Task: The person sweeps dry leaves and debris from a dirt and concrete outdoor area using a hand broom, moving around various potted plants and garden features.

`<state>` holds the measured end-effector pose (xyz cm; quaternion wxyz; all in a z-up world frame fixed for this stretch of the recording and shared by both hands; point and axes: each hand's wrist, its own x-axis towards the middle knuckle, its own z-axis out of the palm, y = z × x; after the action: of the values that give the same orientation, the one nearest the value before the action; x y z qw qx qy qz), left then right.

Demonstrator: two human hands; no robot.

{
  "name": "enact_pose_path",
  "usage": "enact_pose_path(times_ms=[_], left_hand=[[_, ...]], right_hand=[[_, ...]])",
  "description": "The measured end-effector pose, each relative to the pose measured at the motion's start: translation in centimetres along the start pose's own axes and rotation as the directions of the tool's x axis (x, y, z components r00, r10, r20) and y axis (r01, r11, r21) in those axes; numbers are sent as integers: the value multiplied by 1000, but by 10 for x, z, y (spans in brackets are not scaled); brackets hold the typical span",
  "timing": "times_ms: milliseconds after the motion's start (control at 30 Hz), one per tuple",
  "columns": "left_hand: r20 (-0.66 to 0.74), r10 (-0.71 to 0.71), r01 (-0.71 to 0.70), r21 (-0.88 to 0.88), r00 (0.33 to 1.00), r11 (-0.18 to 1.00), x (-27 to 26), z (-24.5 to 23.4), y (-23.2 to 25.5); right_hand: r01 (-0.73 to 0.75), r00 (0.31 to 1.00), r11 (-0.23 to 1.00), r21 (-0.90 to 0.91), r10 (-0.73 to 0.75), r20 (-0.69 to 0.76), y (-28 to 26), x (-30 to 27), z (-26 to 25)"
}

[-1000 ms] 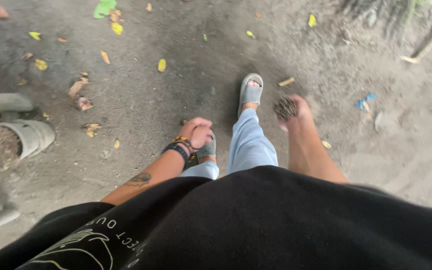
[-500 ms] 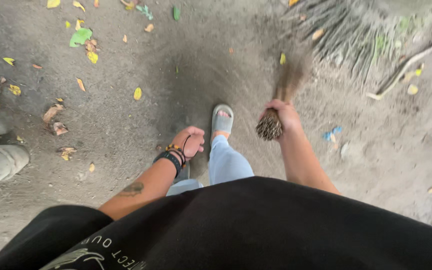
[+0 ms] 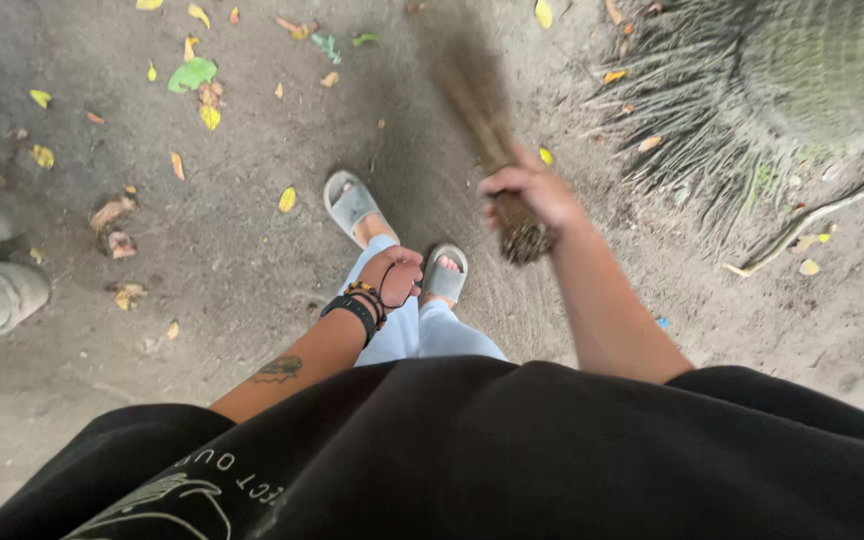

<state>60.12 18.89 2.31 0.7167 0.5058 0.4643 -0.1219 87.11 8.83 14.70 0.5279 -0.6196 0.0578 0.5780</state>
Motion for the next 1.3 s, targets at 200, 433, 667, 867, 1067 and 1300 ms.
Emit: enact_pose_path(times_ms=[200,433,667,867,1067,1300], left_hand=[[-45,66,-69,-83,997,994,48,-55,-7],[-19,12,-15,-179,1000,984,71,-101,23],[-87,0,-8,-94,996,996,74,-146,62],[-14,124,-125,-150,992,981,87,-174,54],[-92,-81,72,-94,993,993,70,-173,87],[-88,-26,24,-26,996,999,82,-172,91]], right_hand=[[-130,928,978,-163,62,-368,-121,116,-56],[13,877,923,-385,174,447,-149,108,-44],[3,996,867,-498,-45,-73,-208,263,-39],[-128,976,782,-610,209,62,-226,312,37],[-164,986,946,-279,169,-7,-191,96,53],[-290,840,942,168,335,-427,-79,96,82]])
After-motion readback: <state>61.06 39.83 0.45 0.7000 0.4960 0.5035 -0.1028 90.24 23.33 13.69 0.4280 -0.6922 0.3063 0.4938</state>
